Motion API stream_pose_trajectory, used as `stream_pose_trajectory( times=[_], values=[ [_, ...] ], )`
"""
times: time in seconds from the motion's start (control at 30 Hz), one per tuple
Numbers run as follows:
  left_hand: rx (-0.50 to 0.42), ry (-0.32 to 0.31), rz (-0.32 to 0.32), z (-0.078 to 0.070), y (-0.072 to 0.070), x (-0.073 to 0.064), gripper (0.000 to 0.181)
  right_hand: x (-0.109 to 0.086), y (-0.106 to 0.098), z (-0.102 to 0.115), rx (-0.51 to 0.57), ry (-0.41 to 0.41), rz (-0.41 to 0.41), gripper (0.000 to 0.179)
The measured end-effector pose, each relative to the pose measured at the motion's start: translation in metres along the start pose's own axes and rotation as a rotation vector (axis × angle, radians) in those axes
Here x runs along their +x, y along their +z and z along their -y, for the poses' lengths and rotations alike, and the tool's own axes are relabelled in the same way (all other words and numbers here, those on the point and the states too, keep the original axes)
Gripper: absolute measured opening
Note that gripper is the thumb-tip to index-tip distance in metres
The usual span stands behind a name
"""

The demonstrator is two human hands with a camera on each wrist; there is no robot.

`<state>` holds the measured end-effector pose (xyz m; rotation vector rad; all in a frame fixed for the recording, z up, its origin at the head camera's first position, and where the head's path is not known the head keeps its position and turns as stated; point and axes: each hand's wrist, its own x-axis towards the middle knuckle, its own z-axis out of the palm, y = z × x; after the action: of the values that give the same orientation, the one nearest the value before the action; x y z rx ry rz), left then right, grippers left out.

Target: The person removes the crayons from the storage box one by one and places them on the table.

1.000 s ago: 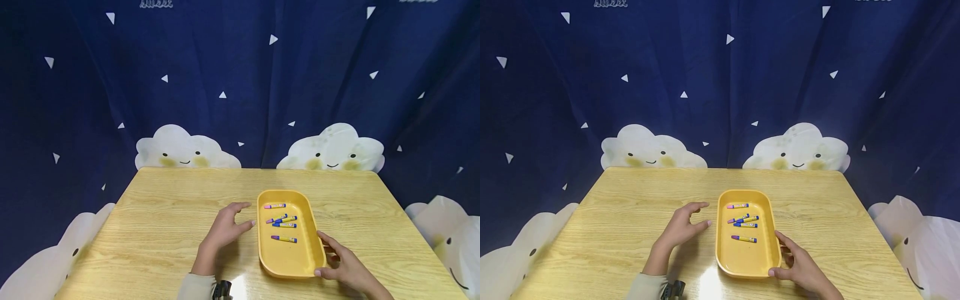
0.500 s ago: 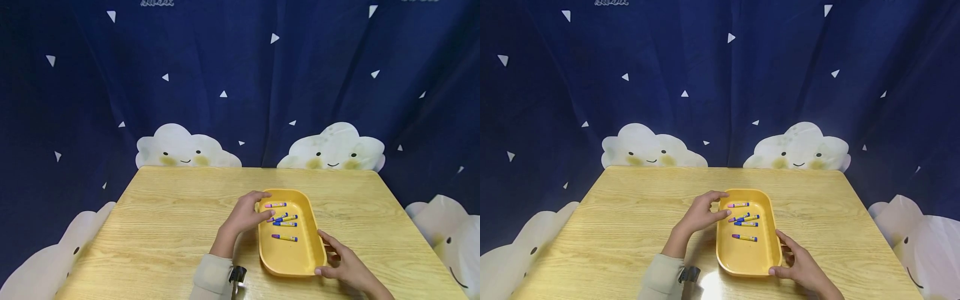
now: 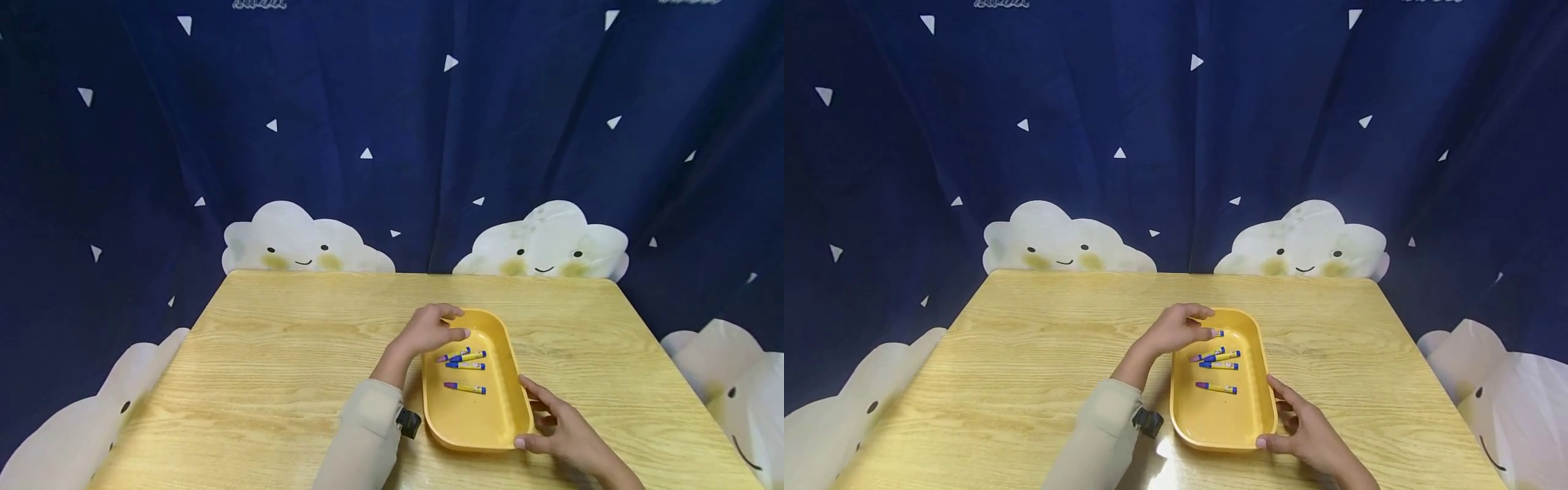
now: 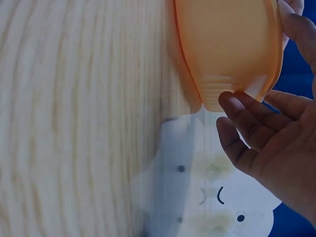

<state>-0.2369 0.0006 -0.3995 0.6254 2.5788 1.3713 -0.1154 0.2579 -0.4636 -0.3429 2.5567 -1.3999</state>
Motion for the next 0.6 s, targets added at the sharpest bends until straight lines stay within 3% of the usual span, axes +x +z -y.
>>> stream_pose_trajectory(
  times=[0.3,0.6],
  values=[
    [0.045,-0.116,0.039,0.003,0.015,0.024,0.040,-0.001,0.000,-0.002,0.002,-0.015,0.000,0.093],
    [0.068,-0.193,0.078,0.013,0.027,0.037,0.040,-0.002,0.002,-0.005,0.033,-0.036,-0.004,0.092]
  ],
)
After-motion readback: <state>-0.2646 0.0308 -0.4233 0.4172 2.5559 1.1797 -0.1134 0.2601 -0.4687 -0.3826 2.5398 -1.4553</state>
